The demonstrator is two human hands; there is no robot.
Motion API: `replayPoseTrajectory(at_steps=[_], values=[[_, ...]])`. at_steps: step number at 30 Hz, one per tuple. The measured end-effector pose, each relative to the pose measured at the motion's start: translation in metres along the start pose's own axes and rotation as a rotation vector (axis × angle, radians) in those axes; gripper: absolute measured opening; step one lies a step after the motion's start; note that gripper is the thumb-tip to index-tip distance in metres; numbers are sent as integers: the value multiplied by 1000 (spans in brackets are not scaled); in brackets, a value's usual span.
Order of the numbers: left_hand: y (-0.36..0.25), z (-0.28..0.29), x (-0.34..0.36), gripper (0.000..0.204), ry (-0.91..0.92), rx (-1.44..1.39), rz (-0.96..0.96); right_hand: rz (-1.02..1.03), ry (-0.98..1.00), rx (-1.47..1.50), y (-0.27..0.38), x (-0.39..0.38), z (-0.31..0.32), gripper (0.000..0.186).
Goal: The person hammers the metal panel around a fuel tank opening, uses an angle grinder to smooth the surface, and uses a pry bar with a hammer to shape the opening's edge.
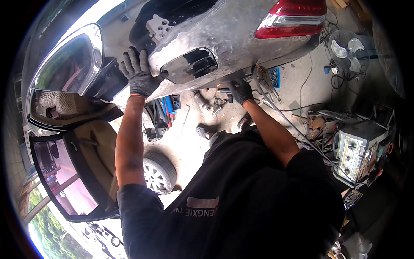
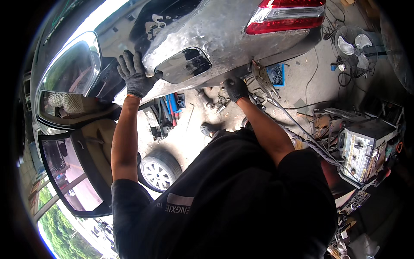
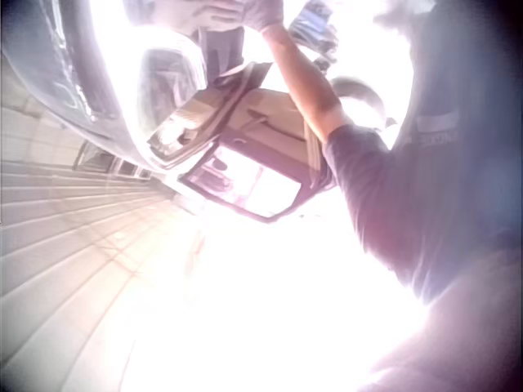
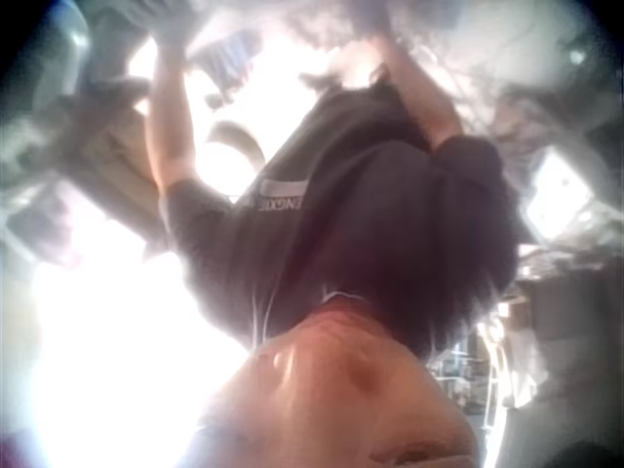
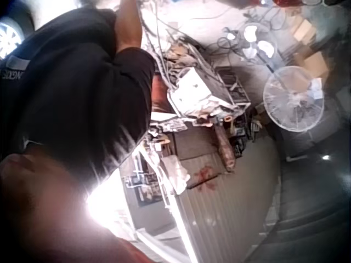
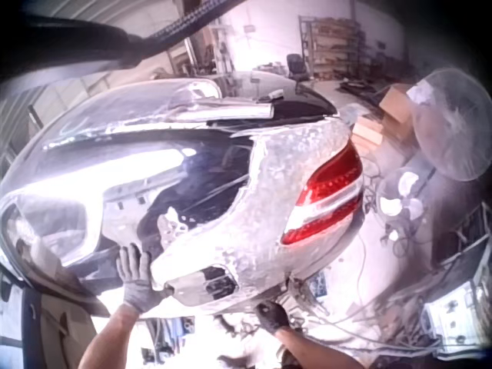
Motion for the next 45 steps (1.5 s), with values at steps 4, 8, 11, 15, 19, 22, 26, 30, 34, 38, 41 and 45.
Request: replayPoseTrajectory(at_steps=[4,8,11,15,19,22,26,30,34,38,41,45], values=[[2,-2,-1,121,2,-2,3,-11,46,22,-5,0,5,32],[5,-4,-1,120,2,5,2,-47,54,-6,-18,0,-2,32],[5,-5,-3,119,-13,-6,-15,-125,96,33,-15,-9,-3,32],[7,-4,-3,116,-21,-30,-36,-179,150,70,-14,-17,-12,32],[5,-2,-1,115,-1,-28,-2,-201,154,52,-16,-24,-19,33],[5,1,-2,115,27,-14,26,-193,131,-37,-31,-25,-34,34],[5,2,1,117,27,-29,25,-125,153,-138,-74,-23,-66,29],[5,0,-2,118,-1,-61,-7,129,194,-531,-82,-28,-73,14],[1,2,-1,118,-24,-105,-29,143,342,-771,-92,-31,-71,13],[3,2,-1,116,14,-87,7,279,91,-897,-29,-23,-34,29],[3,3,-2,115,8,-66,15,-15,-256,17,23,-21,16,37],[-1,3,-2,110,0,-57,10,211,-396,221,126,-12,47,40]])
Point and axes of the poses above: each hand's wrist, its own x-axis towards the middle knuckle, its own z-axis out of the back of the hand, y = z × x, the point moved 7 cm from there along x, towards the middle knuckle, and after that the axes turned 13 degrees about -x, right-handed, at the moved point
